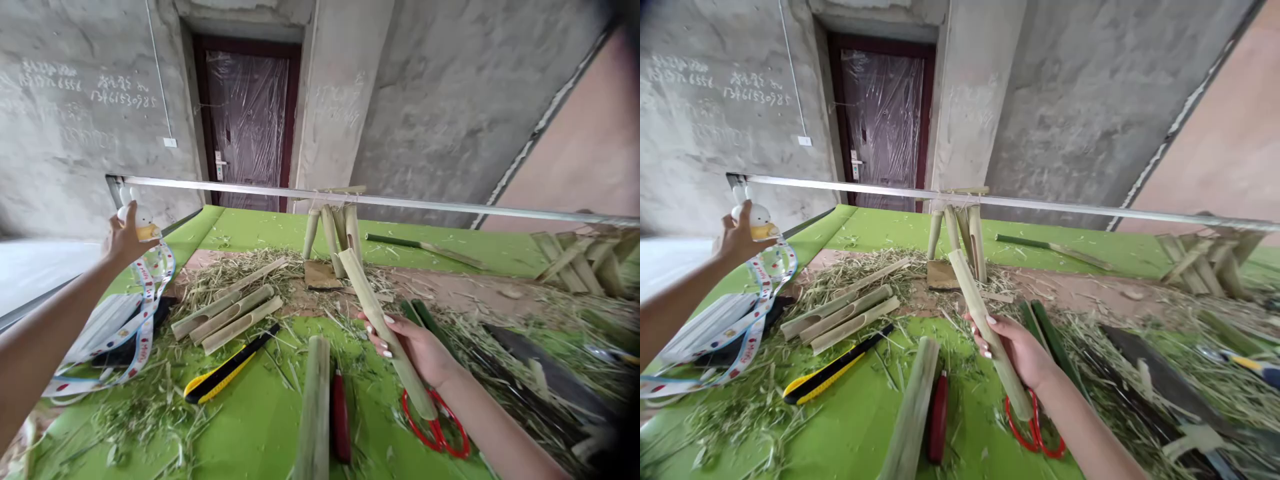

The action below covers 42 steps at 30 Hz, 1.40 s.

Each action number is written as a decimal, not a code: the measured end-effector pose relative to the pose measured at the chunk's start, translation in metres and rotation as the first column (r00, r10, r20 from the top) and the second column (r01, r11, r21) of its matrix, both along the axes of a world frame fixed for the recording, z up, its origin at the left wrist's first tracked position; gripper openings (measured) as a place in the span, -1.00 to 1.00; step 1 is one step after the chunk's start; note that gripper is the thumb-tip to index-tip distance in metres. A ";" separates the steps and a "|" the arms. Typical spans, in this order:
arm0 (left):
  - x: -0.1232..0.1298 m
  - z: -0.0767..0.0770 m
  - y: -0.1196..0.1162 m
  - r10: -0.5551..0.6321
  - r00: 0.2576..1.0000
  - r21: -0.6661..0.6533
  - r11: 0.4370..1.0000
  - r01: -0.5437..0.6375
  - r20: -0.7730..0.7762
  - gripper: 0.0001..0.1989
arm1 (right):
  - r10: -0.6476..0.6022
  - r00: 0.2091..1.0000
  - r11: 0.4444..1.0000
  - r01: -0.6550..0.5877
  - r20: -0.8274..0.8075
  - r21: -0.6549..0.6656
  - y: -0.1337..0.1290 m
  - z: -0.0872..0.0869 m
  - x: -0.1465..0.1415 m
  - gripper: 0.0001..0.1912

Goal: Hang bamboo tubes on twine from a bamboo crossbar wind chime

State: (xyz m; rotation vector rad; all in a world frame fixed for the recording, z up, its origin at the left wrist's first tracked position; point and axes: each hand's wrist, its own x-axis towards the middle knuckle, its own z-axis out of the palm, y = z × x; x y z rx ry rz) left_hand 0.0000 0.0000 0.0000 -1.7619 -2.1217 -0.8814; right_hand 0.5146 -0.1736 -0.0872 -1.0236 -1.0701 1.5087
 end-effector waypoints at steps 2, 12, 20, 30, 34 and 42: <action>0.001 0.002 -0.008 -0.022 1.000 -0.031 0.999 0.022 0.011 -0.07 | -0.071 0.996 0.997 0.070 0.058 0.014 -0.006 -0.003 -0.002 -0.62; 0.018 0.017 -0.051 -0.012 0.999 -0.153 0.988 0.019 0.048 -0.20 | -0.342 0.926 0.938 0.347 0.160 -0.004 -0.020 -0.023 -0.019 -0.53; 0.122 -0.070 -0.122 -0.600 0.794 -0.402 0.754 0.520 -0.098 -0.61 | -0.349 0.872 0.935 0.347 0.344 0.069 -0.017 -0.039 -0.023 -0.58; 0.165 -0.101 -0.113 -0.442 0.846 -0.415 0.858 0.302 -0.299 -0.74 | -0.323 0.646 0.943 0.279 0.692 0.180 -0.021 -0.057 -0.013 -0.48; 0.172 -0.102 -0.120 -0.382 0.872 -0.387 0.887 0.253 -0.306 -0.66 | -0.330 0.546 0.939 0.275 0.770 0.207 -0.020 -0.058 -0.012 -0.47; 0.164 -0.077 -0.141 -0.436 0.862 -0.378 0.867 0.325 -0.257 -0.69 | -0.288 0.235 0.950 0.194 0.928 0.245 -0.033 -0.038 -0.021 -0.55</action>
